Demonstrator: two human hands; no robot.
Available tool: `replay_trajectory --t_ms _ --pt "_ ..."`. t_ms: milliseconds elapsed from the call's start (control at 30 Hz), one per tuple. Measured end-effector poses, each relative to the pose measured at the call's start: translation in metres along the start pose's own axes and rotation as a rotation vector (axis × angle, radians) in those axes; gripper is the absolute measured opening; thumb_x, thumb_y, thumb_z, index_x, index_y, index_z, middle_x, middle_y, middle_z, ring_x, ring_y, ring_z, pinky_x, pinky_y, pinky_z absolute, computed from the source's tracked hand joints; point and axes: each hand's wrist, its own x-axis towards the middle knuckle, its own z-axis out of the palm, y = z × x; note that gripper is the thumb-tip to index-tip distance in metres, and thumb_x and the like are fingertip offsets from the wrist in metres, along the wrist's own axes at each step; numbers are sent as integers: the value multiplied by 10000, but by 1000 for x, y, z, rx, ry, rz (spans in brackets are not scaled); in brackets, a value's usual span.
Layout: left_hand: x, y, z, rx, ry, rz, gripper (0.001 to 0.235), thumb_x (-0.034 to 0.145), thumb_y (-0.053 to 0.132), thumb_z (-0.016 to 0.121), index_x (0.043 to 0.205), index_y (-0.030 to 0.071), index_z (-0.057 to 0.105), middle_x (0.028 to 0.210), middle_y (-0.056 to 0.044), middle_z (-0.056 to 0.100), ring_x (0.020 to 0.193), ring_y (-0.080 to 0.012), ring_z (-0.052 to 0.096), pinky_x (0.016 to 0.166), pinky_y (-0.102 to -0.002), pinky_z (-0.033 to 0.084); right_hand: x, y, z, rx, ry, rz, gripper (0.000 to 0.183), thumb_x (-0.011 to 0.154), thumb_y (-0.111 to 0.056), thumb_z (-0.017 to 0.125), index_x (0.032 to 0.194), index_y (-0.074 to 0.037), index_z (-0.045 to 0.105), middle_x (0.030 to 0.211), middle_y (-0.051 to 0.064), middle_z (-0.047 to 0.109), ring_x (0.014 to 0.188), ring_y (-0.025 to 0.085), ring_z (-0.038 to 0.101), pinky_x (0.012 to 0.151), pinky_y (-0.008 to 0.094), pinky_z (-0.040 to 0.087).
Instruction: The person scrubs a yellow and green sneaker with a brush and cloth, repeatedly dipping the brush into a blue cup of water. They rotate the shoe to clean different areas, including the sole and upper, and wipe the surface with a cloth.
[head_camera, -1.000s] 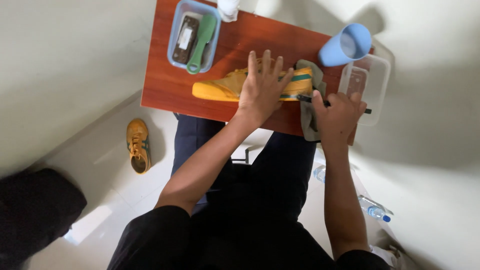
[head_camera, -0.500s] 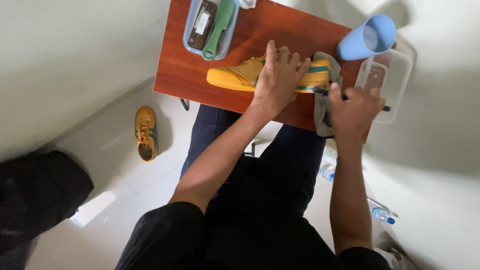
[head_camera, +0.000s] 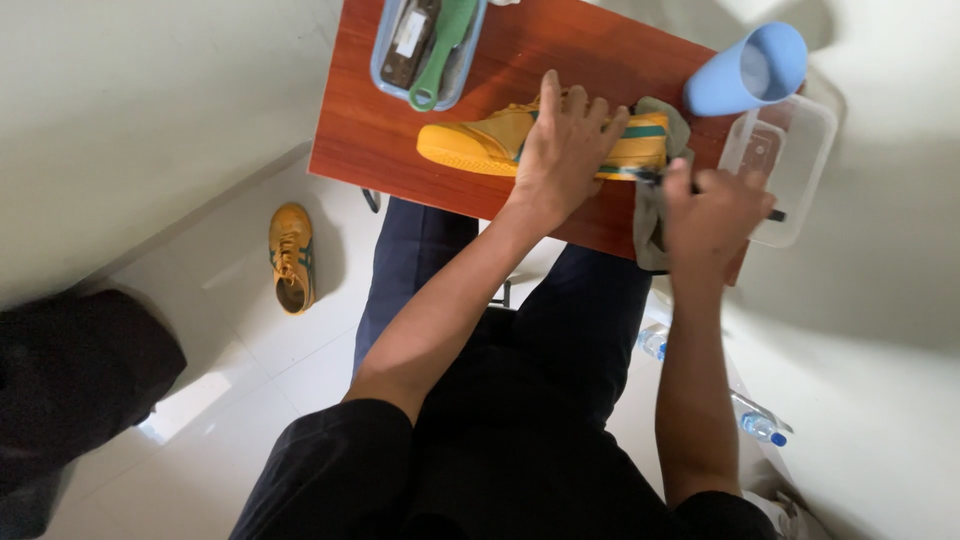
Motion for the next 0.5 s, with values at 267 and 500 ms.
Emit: replay_trajectory --t_ms 267,500 --pt "0 0 1 13 -2 12 952 699 794 676 1500 326 462 1215 33 660 1151 -295 602 1140 -620 236 6 1 -3 5 -21 9 469 1030 -376 711 649 -104 680 597 33 587 780 295 540 731 472 372" --pt "-3 0 -1 8 31 21 916 714 772 683 1482 314 488 1166 19 642 1113 -289 593 1147 -623 232 6 8 -13 23 -37 49 502 1066 -322 730 632 -99 614 609 32 553 813 269 550 748 434 368"
